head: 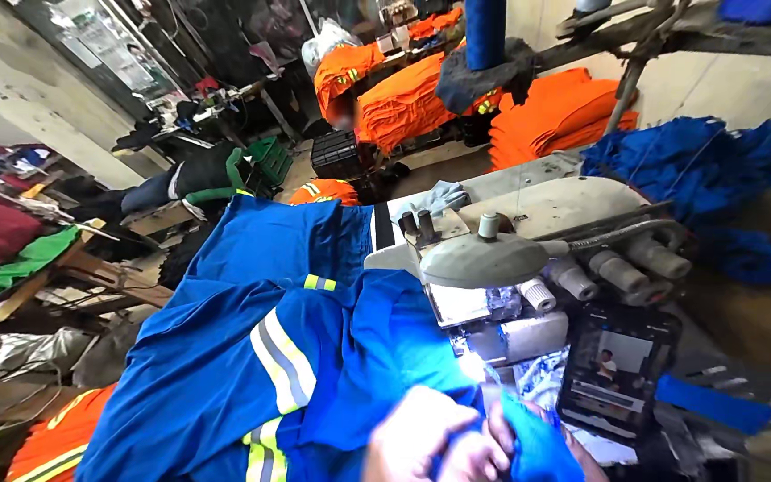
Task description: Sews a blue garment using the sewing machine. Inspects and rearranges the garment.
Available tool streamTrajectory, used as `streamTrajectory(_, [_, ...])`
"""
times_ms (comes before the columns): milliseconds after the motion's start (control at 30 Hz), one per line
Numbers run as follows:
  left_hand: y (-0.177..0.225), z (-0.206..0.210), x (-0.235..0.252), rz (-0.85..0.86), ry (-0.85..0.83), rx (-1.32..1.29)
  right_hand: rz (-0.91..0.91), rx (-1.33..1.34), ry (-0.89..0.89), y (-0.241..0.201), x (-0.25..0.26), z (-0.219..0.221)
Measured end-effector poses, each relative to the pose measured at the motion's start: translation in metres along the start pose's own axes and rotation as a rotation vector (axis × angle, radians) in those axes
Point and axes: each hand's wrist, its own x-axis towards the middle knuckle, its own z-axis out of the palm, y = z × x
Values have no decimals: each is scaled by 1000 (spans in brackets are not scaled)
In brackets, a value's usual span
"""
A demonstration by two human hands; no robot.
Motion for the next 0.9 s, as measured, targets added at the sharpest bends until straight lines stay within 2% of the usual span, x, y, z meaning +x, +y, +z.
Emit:
streamTrajectory(67, [5, 19, -16, -120, -64, -425, -171, -164, 49, 3, 1, 9])
streamTrajectory(167, [-7, 19, -17, -185, -27, -740, -337, -284, -40, 5, 10, 1])
streamTrajectory(267, [-25, 5, -6, -320, -83, -995, -323, -370, 42, -4, 17, 2])
streamTrajectory(333, [-37, -15, 6, -404, -213, -1078, -228, -437, 38, -19, 17, 1])
streamTrajectory(400, [-44, -45, 19, -352, -404, -887, -103, -585, -22, -42, 14, -4])
streamTrajectory(467, [-45, -73, 34, -199, -610, -558, -18, -687, -83, -65, 11, -9])
streamTrajectory(533, [-41, -87, 44, 33, -761, -170, -27, -791, -119, -76, 8, -10])
streamTrajectory(567, [-37, -90, 46, 139, -780, 51, -76, -885, -149, -77, 7, -10])
streamTrajectory(633, [-33, -89, 47, 285, -698, 355, -252, -1233, -195, -71, 6, -12])
streamTrajectory(700, [-38, -85, 48, 294, -543, 370, -459, -1537, -129, -54, 7, -18])
streamTrajectory(800, [-49, -73, 49, 179, -341, 268, -662, -1524, 25, -29, 9, -26])
streamTrajectory(900, [-60, -56, 41, 82, -145, 357, -691, -1377, 177, -12, 8, -27])
